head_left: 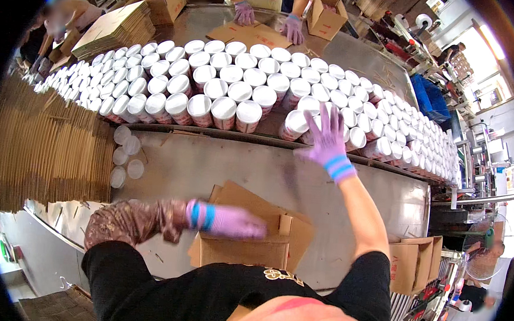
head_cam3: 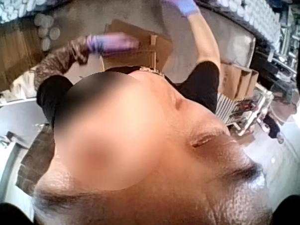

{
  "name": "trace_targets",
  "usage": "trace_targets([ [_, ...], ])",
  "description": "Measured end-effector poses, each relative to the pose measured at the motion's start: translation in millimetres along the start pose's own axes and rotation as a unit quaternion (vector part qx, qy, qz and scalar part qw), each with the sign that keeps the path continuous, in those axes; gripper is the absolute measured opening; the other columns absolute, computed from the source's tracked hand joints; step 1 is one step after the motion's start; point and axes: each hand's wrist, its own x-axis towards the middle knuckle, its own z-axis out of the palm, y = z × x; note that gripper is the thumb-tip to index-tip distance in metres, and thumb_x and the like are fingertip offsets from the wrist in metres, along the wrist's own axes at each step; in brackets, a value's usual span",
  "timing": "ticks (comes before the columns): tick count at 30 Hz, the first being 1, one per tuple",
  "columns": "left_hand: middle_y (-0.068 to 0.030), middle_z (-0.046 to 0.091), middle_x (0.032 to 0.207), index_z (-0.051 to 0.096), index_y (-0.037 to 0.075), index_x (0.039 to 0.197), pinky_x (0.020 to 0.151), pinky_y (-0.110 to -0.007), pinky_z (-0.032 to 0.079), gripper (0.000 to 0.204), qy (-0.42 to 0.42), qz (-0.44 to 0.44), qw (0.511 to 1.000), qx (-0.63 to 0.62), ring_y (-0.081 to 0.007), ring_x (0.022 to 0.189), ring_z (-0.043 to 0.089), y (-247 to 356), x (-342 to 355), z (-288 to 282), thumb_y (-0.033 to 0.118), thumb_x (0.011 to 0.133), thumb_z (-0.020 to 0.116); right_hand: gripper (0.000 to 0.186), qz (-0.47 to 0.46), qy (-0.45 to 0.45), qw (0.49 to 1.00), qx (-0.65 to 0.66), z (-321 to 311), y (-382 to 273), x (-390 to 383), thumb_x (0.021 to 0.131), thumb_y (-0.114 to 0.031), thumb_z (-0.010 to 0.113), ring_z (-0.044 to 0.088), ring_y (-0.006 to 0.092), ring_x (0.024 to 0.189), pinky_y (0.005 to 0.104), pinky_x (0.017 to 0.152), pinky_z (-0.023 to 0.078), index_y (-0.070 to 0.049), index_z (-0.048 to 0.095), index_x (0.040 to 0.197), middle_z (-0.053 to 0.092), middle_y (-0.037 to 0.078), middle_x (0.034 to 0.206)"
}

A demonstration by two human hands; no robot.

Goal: The person packs cylindrical cans into cardboard boxes on a conveyor belt. They pick cans from the belt, place them into boxes, and then fold and close the boxes before moving them aside.

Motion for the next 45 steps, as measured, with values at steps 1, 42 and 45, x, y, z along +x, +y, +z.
trace_targets([
  [1, -0.0169, 0.056, 0.110, 0.051, 0.002, 0.113, 0.087, -0.035, 0.042, 0.051, 0.041, -0.047, 0.996, 0.065, -0.0277, 0.099, 0.055, 4.0, 12.6, -32.8, 0.044, 0.085, 0.046, 0.099, 0.058, -0.047, 0.997, -0.023, 12.0, -0.1, 19.8, 0.058, -0.061, 0.064, 0.015, 0.0433, 0.128, 0.0566, 0.102, 0.013, -0.026, 0.017, 0.138, 0.017, 0.019, 0.139],
  [42, -0.0017, 0.053, 0.085, 0.055, 0.020, 0.106, 0.068, -0.037, 0.044, 0.035, 0.552, -0.111, 0.582, 0.587, -0.0181, 0.078, 0.057, -46.8, 74.8, -142.0, 0.035, 0.075, 0.050, 0.062, 0.008, 0.107, 0.994, -0.033, 76.6, -31.4, 47.8, 0.069, -0.014, 0.058, 0.027, 0.0303, 0.123, 0.0472, 0.103, 0.017, -0.013, 0.037, 0.127, 0.039, 0.011, 0.122],
  [45, -0.0035, 0.046, 0.092, 0.047, 0.023, 0.114, 0.058, -0.036, 0.041, 0.048, 0.486, 0.059, 0.601, 0.632, -0.0172, 0.071, 0.052, -82.6, 68.2, -157.8, 0.038, 0.069, 0.055, 0.046, -0.008, 0.016, 1.000, 0.017, 78.6, -31.7, 46.2, 0.077, -0.009, 0.050, 0.038, 0.0275, 0.106, 0.0414, 0.096, 0.027, -0.008, 0.039, 0.122, 0.043, 0.010, 0.109],
])
